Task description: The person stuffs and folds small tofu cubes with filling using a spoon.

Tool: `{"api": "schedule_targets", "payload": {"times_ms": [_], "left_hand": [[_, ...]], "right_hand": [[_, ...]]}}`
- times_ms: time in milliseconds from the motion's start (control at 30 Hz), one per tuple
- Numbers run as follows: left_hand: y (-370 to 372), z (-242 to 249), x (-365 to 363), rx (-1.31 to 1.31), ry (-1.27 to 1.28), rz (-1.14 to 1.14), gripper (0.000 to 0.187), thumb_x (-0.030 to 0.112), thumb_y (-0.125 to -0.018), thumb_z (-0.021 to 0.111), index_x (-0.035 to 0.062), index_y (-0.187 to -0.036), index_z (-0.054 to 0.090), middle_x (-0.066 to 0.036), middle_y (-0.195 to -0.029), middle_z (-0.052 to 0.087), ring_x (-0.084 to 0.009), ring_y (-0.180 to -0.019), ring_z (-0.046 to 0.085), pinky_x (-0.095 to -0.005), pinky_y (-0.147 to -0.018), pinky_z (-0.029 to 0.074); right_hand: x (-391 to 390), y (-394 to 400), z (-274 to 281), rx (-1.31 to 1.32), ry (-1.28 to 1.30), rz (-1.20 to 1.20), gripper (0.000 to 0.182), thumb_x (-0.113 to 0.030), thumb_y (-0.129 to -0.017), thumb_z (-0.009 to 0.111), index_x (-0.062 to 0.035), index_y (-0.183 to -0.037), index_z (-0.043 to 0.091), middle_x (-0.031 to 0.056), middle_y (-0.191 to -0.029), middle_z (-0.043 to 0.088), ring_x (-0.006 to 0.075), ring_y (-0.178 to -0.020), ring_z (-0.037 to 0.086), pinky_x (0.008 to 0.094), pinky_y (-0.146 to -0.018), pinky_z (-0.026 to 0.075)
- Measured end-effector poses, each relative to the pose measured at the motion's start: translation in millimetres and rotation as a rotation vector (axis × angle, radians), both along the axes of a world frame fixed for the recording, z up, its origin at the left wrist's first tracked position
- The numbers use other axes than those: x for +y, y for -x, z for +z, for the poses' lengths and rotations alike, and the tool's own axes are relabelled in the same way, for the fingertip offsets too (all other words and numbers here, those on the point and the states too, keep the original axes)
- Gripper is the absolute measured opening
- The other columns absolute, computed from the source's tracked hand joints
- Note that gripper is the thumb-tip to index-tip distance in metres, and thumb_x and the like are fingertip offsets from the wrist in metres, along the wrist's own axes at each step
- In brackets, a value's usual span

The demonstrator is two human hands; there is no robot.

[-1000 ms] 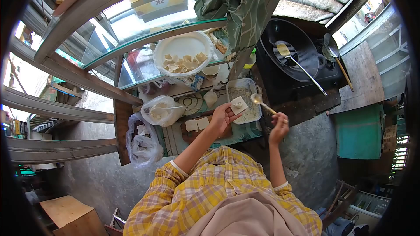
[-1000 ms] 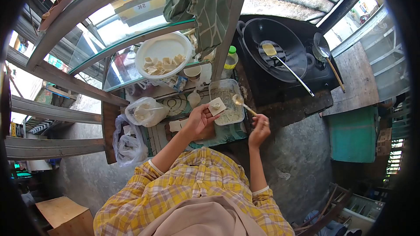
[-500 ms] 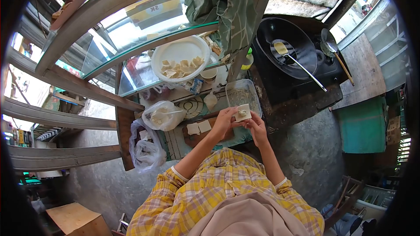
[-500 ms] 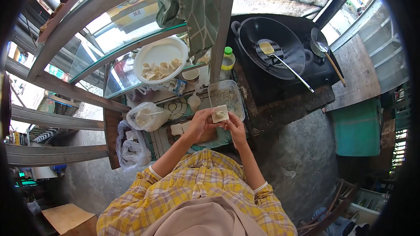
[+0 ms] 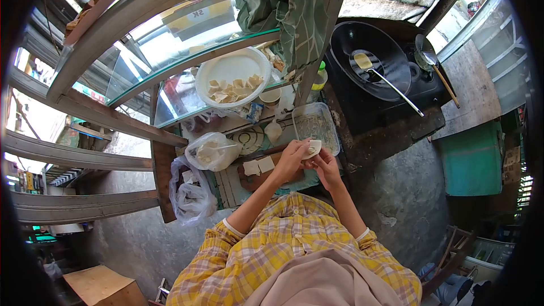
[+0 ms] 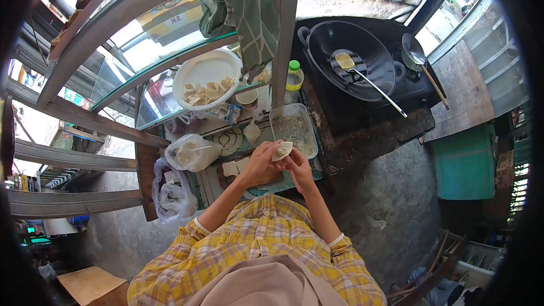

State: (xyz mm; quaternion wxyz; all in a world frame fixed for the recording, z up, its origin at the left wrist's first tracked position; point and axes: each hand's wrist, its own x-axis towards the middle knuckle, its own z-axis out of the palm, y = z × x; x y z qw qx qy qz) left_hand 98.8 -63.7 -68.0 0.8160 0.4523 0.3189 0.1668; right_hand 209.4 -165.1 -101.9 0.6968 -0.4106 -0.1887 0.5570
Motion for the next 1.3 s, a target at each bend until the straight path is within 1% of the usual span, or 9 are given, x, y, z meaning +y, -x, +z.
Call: {"api": "schedule_targets", "payload": {"times_ms": [167, 267, 367, 467, 567, 800, 1000, 1100, 1300], "left_hand": [[3.3, 22.4, 2.5, 0.125, -0.135, -0.09, 0.037, 0.026, -0.093, 0.045, -0.005, -0.113, 0.051, -0.006, -0.094, 0.045, -0.0109, -0.067, 0.053, -0.0273, -0.06, 0.052], [3.4, 19.2, 2.8, 0.124, -0.122, -0.077, 0.04, 0.026, -0.093, 0.046, -0.0043, -0.118, 0.049, -0.006, -0.097, 0.045, -0.0106, -0.069, 0.054, -0.0257, -0.062, 0.052], [3.7, 21.7, 3.8, 0.019, -0.011, 0.021, 0.041, 0.019, -0.09, 0.052, -0.003, -0.124, 0.045, -0.006, -0.101, 0.045, -0.0104, -0.077, 0.057, -0.0255, -0.068, 0.052], [4.9, 12.3, -5.1, -0.207, 0.003, 0.136, 0.047, 0.012, -0.084, 0.061, -0.0051, -0.125, 0.044, -0.008, -0.108, 0.044, -0.0111, -0.085, 0.058, -0.025, -0.07, 0.052], [5.5, -5.1, -12.7, -0.231, -0.098, 0.159, 0.046, 0.006, -0.083, 0.062, -0.0032, -0.124, 0.046, -0.007, -0.109, 0.055, -0.0125, -0.089, 0.06, -0.0271, -0.079, 0.051], [-2.4, 7.6, -16.3, -0.262, 0.094, 0.329, 0.032, 0.008, -0.085, 0.061, -0.0032, -0.114, 0.056, -0.008, -0.099, 0.064, -0.0114, -0.083, 0.061, -0.0246, -0.074, 0.051], [-4.6, 5.0, -17.9, -0.302, -0.032, 0.41, 0.025, 0.006, -0.085, 0.061, -0.0045, -0.107, 0.059, -0.008, -0.097, 0.064, -0.0121, -0.08, 0.062, -0.0261, -0.072, 0.053], [-3.4, 12.1, -17.4, -0.322, -0.101, 0.426, 0.023, 0.004, -0.084, 0.06, -0.0051, -0.105, 0.06, -0.008, -0.095, 0.063, -0.0125, -0.079, 0.062, -0.0263, -0.072, 0.053], [0.4, 16.4, -17.7, -0.316, -0.154, 0.439, 0.02, 0.002, -0.084, 0.06, -0.0051, -0.103, 0.061, -0.008, -0.094, 0.062, -0.0124, -0.078, 0.061, -0.0247, -0.072, 0.052]], "right_hand": [[-0.7, 1.7, -2.8, -0.005, 0.036, -0.023, 0.028, -0.021, -0.087, 0.06, -0.0054, -0.11, 0.055, -0.0008, -0.09, 0.059, 0.0075, -0.076, 0.054, 0.0229, -0.067, 0.042], [-0.3, 3.4, -6.0, 0.01, 0.046, -0.064, 0.025, -0.021, -0.087, 0.059, -0.006, -0.108, 0.057, -0.0009, -0.089, 0.06, 0.0071, -0.075, 0.054, 0.0226, -0.067, 0.041], [2.1, 5.7, -4.9, 0.107, 0.038, -0.16, 0.022, -0.02, -0.088, 0.058, -0.0065, -0.106, 0.058, -0.0008, -0.089, 0.061, 0.0071, -0.075, 0.054, 0.0228, -0.066, 0.041], [6.2, 6.1, 2.9, 0.217, 0.011, -0.245, 0.02, -0.02, -0.089, 0.057, -0.0071, -0.104, 0.059, -0.0007, -0.089, 0.062, 0.0073, -0.075, 0.055, 0.0234, -0.066, 0.042], [12.6, 7.6, 12.1, 0.258, 0.012, -0.27, 0.019, -0.021, -0.089, 0.057, -0.0079, -0.103, 0.06, -0.0006, -0.089, 0.062, 0.0076, -0.075, 0.055, 0.0235, -0.067, 0.042], [20.5, 13.7, 10.3, 0.236, 0.048, -0.305, 0.018, -0.022, -0.088, 0.058, -0.008, -0.1, 0.062, -0.0015, -0.085, 0.063, 0.0069, -0.074, 0.056, 0.0227, -0.067, 0.042], [22.1, 13.8, 20.0, -0.121, 0.069, -0.325, 0.02, -0.018, -0.087, 0.059, -0.0046, -0.101, 0.064, -0.0008, -0.089, 0.063, 0.0052, -0.074, 0.054, 0.0207, -0.066, 0.04], [23.4, 15.1, 37.2, -0.307, 0.015, -0.339, 0.019, -0.013, -0.087, 0.058, -0.0004, -0.1, 0.065, 0.0004, -0.092, 0.06, 0.005, -0.079, 0.053, 0.0207, -0.071, 0.043], [24.6, 19.2, 54.0, -0.321, -0.028, -0.456, 0.015, -0.002, -0.083, 0.061, 0.0023, -0.097, 0.064, 0.0037, -0.093, 0.059, 0.0085, -0.083, 0.055, 0.0219, -0.071, 0.046]]}}
